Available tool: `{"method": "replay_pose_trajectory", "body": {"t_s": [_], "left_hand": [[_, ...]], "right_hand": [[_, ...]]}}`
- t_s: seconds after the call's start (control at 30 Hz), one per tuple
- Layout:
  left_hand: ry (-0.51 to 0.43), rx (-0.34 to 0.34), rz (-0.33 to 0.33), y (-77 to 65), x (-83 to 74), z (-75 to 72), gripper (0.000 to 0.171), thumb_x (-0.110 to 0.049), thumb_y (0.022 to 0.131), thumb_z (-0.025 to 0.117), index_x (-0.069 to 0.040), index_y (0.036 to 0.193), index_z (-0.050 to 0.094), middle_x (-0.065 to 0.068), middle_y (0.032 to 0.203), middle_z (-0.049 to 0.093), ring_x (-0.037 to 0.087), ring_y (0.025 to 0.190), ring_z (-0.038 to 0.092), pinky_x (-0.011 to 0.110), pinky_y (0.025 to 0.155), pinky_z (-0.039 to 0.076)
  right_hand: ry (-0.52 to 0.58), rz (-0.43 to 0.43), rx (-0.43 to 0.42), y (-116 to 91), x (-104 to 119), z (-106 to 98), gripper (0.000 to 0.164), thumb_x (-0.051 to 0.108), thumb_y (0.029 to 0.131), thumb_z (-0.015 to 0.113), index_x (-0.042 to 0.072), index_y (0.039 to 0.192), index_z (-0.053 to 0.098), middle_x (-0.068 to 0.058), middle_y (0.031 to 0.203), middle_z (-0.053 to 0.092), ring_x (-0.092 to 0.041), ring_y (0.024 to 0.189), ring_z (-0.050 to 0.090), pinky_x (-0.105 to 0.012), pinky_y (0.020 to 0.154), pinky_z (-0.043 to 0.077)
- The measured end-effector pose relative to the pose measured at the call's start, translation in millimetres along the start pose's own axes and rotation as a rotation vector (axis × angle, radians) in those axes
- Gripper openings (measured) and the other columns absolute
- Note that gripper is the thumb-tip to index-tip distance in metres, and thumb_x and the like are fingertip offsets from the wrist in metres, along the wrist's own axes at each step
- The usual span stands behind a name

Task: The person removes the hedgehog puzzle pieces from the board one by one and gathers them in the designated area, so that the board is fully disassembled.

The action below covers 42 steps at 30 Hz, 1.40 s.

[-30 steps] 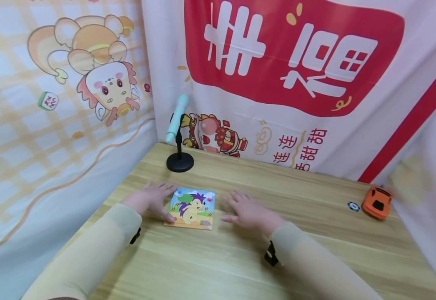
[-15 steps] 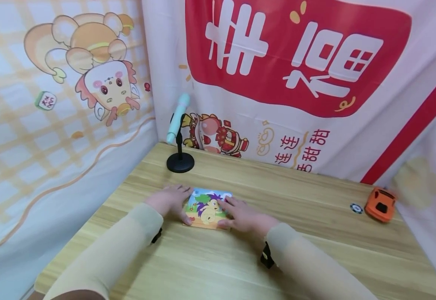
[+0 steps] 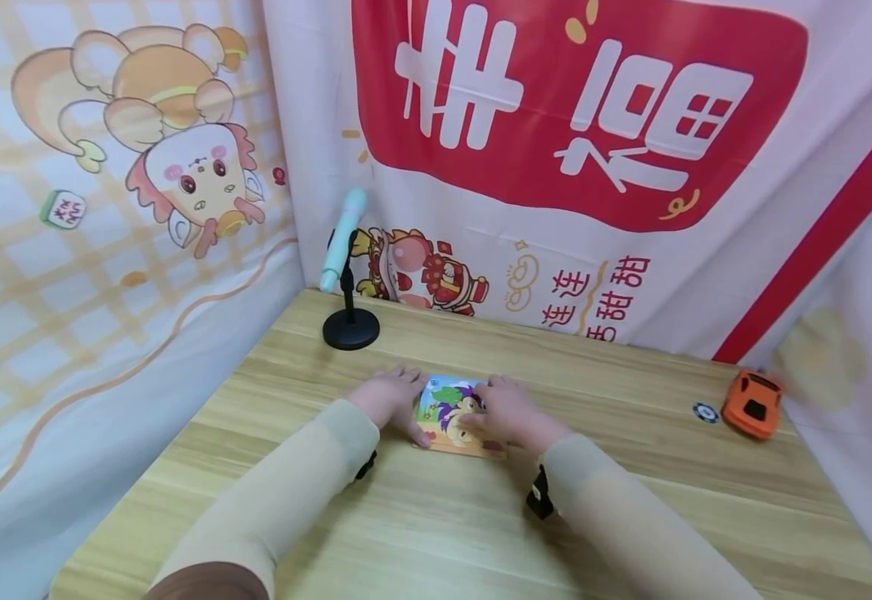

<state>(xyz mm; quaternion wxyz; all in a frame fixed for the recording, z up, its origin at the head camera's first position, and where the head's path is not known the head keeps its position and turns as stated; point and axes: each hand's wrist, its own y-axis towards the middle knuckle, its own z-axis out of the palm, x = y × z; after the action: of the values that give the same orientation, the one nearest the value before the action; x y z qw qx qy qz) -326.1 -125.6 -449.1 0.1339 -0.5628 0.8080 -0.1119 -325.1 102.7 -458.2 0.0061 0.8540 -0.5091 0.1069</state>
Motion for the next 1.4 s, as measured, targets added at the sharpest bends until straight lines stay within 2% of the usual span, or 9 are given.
{"method": "replay_pose_trajectory", "body": {"t_s": [0.07, 0.17, 0.4, 0.57, 0.67, 0.8, 1.03, 1.3, 1.4], "left_hand": [[0.004, 0.0, -0.011, 0.7, -2.3, -1.3, 0.131, -0.082, 0.057, 0.072, -0.014, 0.158, 0.024, 0.011, 0.163, 0.019, 0.037, 0.147, 0.013, 0.055, 0.117, 0.006], [0.018, -0.001, -0.024, -1.8, -7.2, -4.6, 0.13, -0.081, 0.058, 0.072, -0.014, 0.158, 0.024, 0.013, 0.162, 0.02, 0.038, 0.147, 0.015, 0.055, 0.117, 0.008], [0.063, 0.012, -0.05, -1.5, -18.3, -5.8, 0.129, -0.082, 0.06, 0.071, -0.014, 0.158, 0.024, 0.014, 0.161, 0.022, 0.04, 0.146, 0.016, 0.055, 0.117, 0.009], [0.061, 0.049, -0.082, 8.9, -19.5, -0.5, 0.139, -0.086, 0.051, 0.07, -0.013, 0.159, 0.022, 0.015, 0.162, 0.02, 0.04, 0.147, 0.014, 0.057, 0.116, 0.007], [0.058, 0.059, -0.087, 15.4, -18.0, 3.7, 0.145, -0.087, 0.045, 0.07, -0.012, 0.159, 0.021, 0.017, 0.161, 0.019, 0.041, 0.146, 0.014, 0.059, 0.115, 0.006], [0.057, 0.067, -0.106, 14.4, -18.3, 2.2, 0.148, -0.088, 0.042, 0.069, -0.014, 0.159, 0.019, 0.015, 0.162, 0.018, 0.039, 0.147, 0.015, 0.056, 0.117, 0.008], [0.071, 0.044, -0.102, 27.9, -10.8, 13.5, 0.151, -0.091, 0.037, 0.066, -0.016, 0.16, 0.019, 0.015, 0.162, 0.018, 0.041, 0.146, 0.017, 0.06, 0.115, 0.01], [0.067, 0.035, -0.091, -0.5, -23.2, -5.8, 0.138, -0.082, 0.052, 0.072, -0.014, 0.159, 0.019, 0.014, 0.162, 0.018, 0.037, 0.146, 0.02, 0.052, 0.117, 0.013], [0.069, 0.018, -0.081, -4.6, -25.0, -6.9, 0.135, -0.08, 0.055, 0.073, -0.013, 0.159, 0.02, 0.015, 0.162, 0.02, 0.039, 0.145, 0.022, 0.054, 0.117, 0.014]], "right_hand": [[0.007, -0.012, -0.015, 6.8, 0.0, 1.6, 0.069, 0.057, 0.085, 0.07, 0.009, 0.134, 0.059, -0.008, 0.115, 0.056, -0.024, 0.104, 0.053, -0.043, 0.097, 0.044], [0.099, -0.032, -0.027, 18.1, -0.6, 4.4, 0.068, 0.054, 0.082, 0.076, 0.011, 0.132, 0.061, -0.006, 0.11, 0.054, -0.02, 0.094, 0.053, -0.04, 0.089, 0.048], [0.375, 0.029, -0.019, 39.6, -8.4, 13.6, 0.063, 0.039, 0.078, 0.085, 0.016, 0.131, 0.061, -0.006, 0.108, 0.048, -0.021, 0.098, 0.05, -0.039, 0.09, 0.047], [0.489, 0.044, -0.001, 46.4, -9.0, 15.7, 0.057, 0.03, 0.076, 0.088, 0.016, 0.125, 0.062, -0.008, 0.111, 0.048, -0.024, 0.102, 0.05, -0.044, 0.095, 0.045], [0.506, 0.053, -0.003, 49.1, -6.4, 16.7, 0.053, 0.027, 0.076, 0.088, 0.014, 0.121, 0.062, -0.009, 0.112, 0.049, -0.024, 0.102, 0.051, -0.044, 0.095, 0.045], [0.511, 0.061, -0.008, 53.3, -2.8, 18.5, 0.048, 0.025, 0.078, 0.087, 0.011, 0.115, 0.061, -0.008, 0.112, 0.049, -0.023, 0.102, 0.05, -0.042, 0.094, 0.045], [0.518, 0.063, -0.016, 57.9, -1.0, 19.2, 0.048, 0.02, 0.079, 0.085, 0.014, 0.121, 0.062, -0.009, 0.118, 0.05, -0.026, 0.109, 0.051, -0.045, 0.099, 0.043], [0.491, 0.032, -0.044, 55.4, 0.2, 24.3, 0.049, 0.03, 0.081, 0.084, 0.017, 0.125, 0.065, -0.005, 0.114, 0.049, -0.023, 0.105, 0.05, -0.042, 0.096, 0.044], [0.468, 0.026, -0.06, 54.1, 0.6, 26.1, 0.051, 0.035, 0.081, 0.083, 0.018, 0.126, 0.067, -0.003, 0.111, 0.049, -0.021, 0.101, 0.049, -0.04, 0.093, 0.045]]}}
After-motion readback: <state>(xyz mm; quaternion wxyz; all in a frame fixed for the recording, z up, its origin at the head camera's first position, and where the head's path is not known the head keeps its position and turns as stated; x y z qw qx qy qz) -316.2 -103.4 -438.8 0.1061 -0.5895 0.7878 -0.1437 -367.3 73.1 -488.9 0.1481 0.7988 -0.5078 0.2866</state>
